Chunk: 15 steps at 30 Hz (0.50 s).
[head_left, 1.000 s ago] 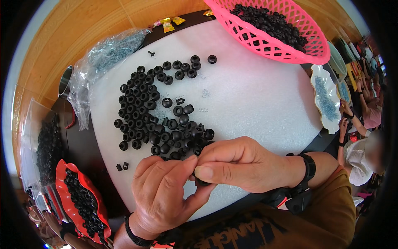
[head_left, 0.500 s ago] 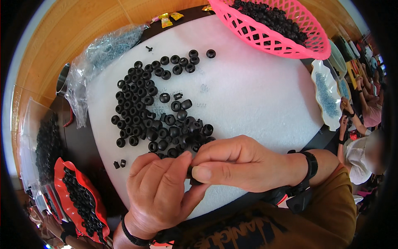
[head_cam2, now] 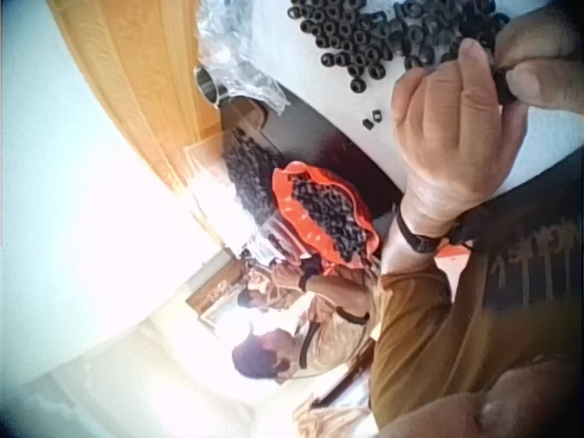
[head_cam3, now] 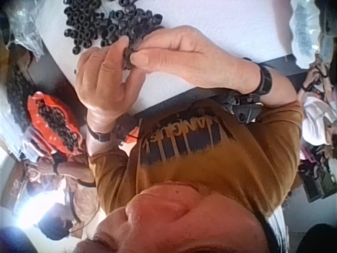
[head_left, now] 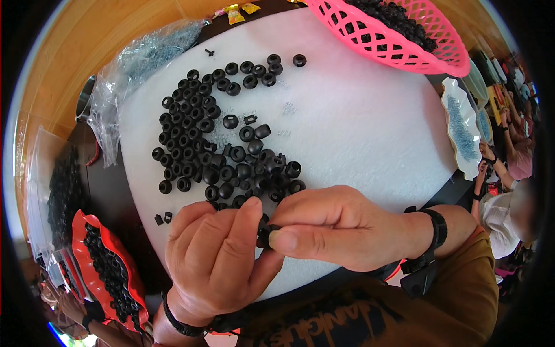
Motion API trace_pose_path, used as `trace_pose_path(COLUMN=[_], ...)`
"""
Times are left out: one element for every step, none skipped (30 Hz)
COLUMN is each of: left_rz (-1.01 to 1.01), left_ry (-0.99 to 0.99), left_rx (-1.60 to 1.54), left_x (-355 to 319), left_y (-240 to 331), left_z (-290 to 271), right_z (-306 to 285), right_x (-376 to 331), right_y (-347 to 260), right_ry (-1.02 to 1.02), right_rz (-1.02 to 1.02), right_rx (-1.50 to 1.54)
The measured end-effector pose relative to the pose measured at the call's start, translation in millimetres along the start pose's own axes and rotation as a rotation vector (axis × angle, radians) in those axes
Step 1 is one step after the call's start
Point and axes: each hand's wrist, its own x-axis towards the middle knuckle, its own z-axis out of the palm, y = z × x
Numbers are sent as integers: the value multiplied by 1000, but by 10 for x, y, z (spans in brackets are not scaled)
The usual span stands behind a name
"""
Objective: The person is manually assembling small black rubber or plastic industrial components by inserting one part into another.
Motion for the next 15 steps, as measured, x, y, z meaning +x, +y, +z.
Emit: trace_pose_path(left_rz=[8,4,18,32,27,46,65,62,67,72,73,49,24,23,17], left_ry=[21,20,32,43,40,34,29,28,44,61,60,71,82,81,75], left_rx=[28,28,52,77,77,92,107,109,109,108,107,86,65,66,67], left_x=[-8,-17,-19,-21,-24,-20,-17,-16,-20,-23,-27,-34,-40,-44,-44], left_y=[16,28,31,34,39,39,40,41,40,41,48,62,71,76,78], left_z=[6,13,27,33,27,19,13,14,20,23,23,22,22,22,19], right_z=[11,13,0,-9,-9,-13,-15,-18,-15,-9,0,8,11,10,13], right_x=[-9,-17,-14,-12,-14,-10,-7,-1,1,1,1,3,2,-1,-10], right_y=[-6,-31,-62,-80,-81,-79,-79,-83,-87,-88,-83,-70,-58,-49,-42], right_ry=[19,18,16,15,13,7,1,-3,-5,-7,-5,-6,-7,-8,0], right_rz=[-20,-17,-13,-10,-6,-8,-11,-11,-35,-60,-60,-67,-74,-73,-50], right_rx=[-4,-3,-45,-88,-84,-97,-110,-108,-101,-93,-92,-61,-30,-29,-10])
